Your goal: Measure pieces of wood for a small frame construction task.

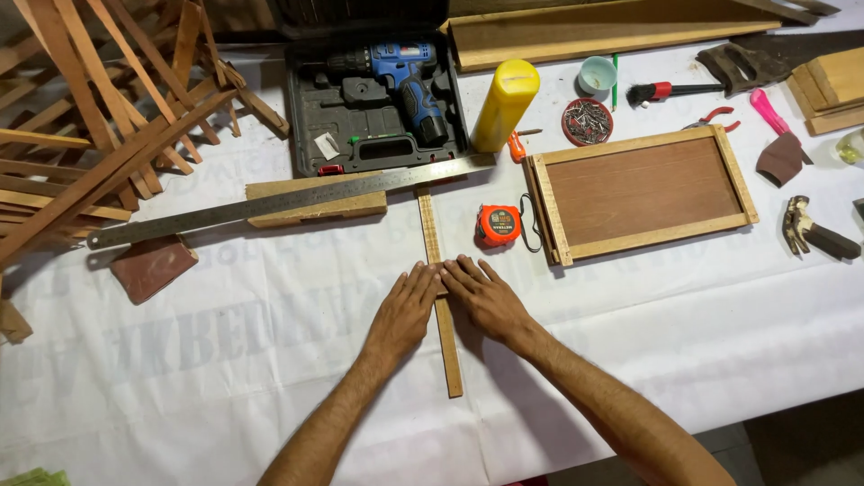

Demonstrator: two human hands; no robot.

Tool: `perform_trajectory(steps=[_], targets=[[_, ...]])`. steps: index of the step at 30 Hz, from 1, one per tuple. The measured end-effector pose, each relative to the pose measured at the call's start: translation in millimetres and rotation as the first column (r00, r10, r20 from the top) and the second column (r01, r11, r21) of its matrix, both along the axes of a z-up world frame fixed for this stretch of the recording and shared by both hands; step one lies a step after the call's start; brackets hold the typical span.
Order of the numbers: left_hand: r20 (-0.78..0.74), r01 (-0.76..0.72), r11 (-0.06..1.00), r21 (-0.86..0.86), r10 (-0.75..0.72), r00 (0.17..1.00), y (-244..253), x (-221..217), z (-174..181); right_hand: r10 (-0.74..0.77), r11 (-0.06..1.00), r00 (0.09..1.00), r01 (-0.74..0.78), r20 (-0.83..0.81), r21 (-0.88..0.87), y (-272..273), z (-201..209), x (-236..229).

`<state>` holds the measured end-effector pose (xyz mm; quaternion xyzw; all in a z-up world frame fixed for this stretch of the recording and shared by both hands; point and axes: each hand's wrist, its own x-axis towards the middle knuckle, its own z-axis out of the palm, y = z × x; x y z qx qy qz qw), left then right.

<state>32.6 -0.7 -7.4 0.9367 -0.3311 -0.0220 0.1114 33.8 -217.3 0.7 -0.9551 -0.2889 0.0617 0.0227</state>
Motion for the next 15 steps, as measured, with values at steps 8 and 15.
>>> perform_trajectory(steps=[8,15], targets=[[-0.006,-0.022,0.998,0.052,0.022,1.0,-8,79,2,-0.028,1.0,0.996,0.028,0.082,0.001,5,-14,77],[0.126,-0.05,0.999,-0.004,0.05,0.991,-9,109,-30,-0.025,0.999,0.994,0.027,0.104,-0.022,8,-6,108]])
